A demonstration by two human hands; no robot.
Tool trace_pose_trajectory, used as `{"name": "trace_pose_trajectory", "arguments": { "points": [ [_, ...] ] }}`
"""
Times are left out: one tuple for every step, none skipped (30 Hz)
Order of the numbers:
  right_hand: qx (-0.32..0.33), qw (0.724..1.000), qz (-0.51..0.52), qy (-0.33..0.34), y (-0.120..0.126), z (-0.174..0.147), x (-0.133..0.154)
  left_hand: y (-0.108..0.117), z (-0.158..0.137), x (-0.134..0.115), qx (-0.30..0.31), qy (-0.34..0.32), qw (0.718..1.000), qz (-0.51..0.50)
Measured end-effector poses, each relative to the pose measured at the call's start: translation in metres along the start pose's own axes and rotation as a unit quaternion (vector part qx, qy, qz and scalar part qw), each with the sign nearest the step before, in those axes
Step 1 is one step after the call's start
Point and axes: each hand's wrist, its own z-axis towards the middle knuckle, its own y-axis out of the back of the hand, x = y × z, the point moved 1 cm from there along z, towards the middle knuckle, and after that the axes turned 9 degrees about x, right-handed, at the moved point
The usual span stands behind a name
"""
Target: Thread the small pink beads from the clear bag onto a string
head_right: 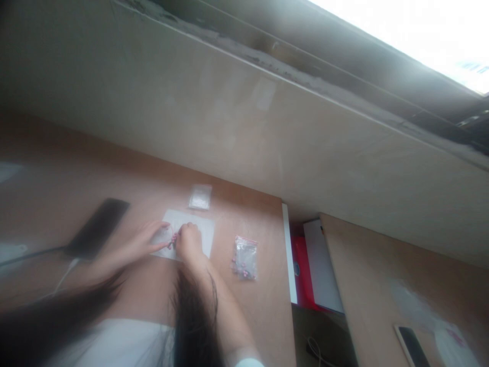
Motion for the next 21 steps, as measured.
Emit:
{"name": "trace_pose_trajectory", "arguments": {
  "points": [
    [-0.010, 1.000, 0.011, 0.003, 0.002, -0.001, 0.001, -0.002, 0.001, 0.003, -0.007, -0.007, 1.000, 0.001],
    [-0.020, 0.999, 0.030, 0.006, 0.004, -0.002, 0.002, -0.004, 0.002, 0.005, -0.012, -0.015, 1.000, 0.002],
    [-0.029, 0.998, 0.054, 0.015, 0.006, -0.003, 0.004, -0.006, 0.002, 0.007, -0.015, -0.022, 1.000, 0.002],
    [-0.036, 0.996, 0.080, 0.028, 0.008, -0.005, 0.006, -0.008, 0.003, 0.009, -0.016, -0.026, 1.000, 0.001],
    [-0.040, 0.993, 0.104, 0.042, 0.009, -0.006, 0.007, -0.008, 0.004, 0.009, -0.016, -0.027, 0.999, 0.000],
    [-0.043, 0.990, 0.122, 0.052, 0.010, -0.006, 0.009, -0.008, 0.004, 0.009, -0.017, -0.026, 1.000, -0.002],
    [-0.045, 0.989, 0.132, 0.052, 0.011, -0.006, 0.010, -0.007, 0.004, 0.008, -0.018, -0.022, 1.000, -0.003],
    [-0.045, 0.990, 0.130, 0.041, 0.011, -0.006, 0.010, -0.006, 0.004, 0.006, -0.018, -0.017, 1.000, -0.003],
    [-0.044, 0.992, 0.118, 0.021, 0.010, -0.006, 0.010, -0.004, 0.003, 0.005, -0.017, -0.010, 1.000, -0.005],
    [-0.041, 0.994, 0.101, -0.002, 0.009, -0.005, 0.010, -0.001, 0.002, 0.003, -0.013, -0.006, 1.000, -0.009],
    [-0.034, 0.996, 0.080, -0.022, 0.007, -0.004, 0.009, 0.002, 0.000, 0.001, -0.007, -0.003, 1.000, -0.017],
    [-0.026, 0.997, 0.061, -0.038, 0.005, -0.003, 0.009, 0.005, -0.002, -0.001, -0.002, -0.002, 1.000, -0.025],
    [-0.017, 0.998, 0.045, -0.050, 0.004, -0.002, 0.010, 0.007, -0.003, -0.002, 0.002, -0.002, 0.999, -0.035],
    [-0.009, 0.998, 0.031, -0.059, 0.002, -0.001, 0.010, 0.009, -0.005, -0.003, 0.005, -0.004, 0.999, -0.044],
    [-0.001, 0.998, 0.020, -0.066, 0.001, 0.000, 0.012, 0.010, -0.006, -0.003, 0.005, -0.005, 0.999, -0.052],
    [0.006, 0.997, 0.009, -0.073, 0.000, 0.001, 0.013, 0.011, -0.006, -0.003, 0.004, -0.007, 0.998, -0.057],
    [0.014, 0.997, -0.003, -0.079, -0.001, 0.001, 0.015, 0.011, -0.007, -0.002, 0.002, -0.009, 0.998, -0.060],
    [0.020, 0.996, -0.015, -0.083, -0.001, 0.002, 0.018, 0.010, -0.006, -0.001, -0.001, -0.011, 0.998, -0.061],
    [0.023, 0.996, -0.025, -0.084, -0.001, 0.003, 0.019, 0.009, -0.006, 0.000, -0.003, -0.014, 0.998, -0.060],
    [0.024, 0.996, -0.033, -0.083, -0.001, 0.003, 0.021, 0.008, -0.006, 0.001, -0.005, -0.017, 0.998, -0.057],
    [0.024, 0.996, -0.037, -0.082, -0.001, 0.004, 0.022, 0.007, -0.006, 0.001, -0.006, -0.019, 0.998, -0.054]
  ]
}}
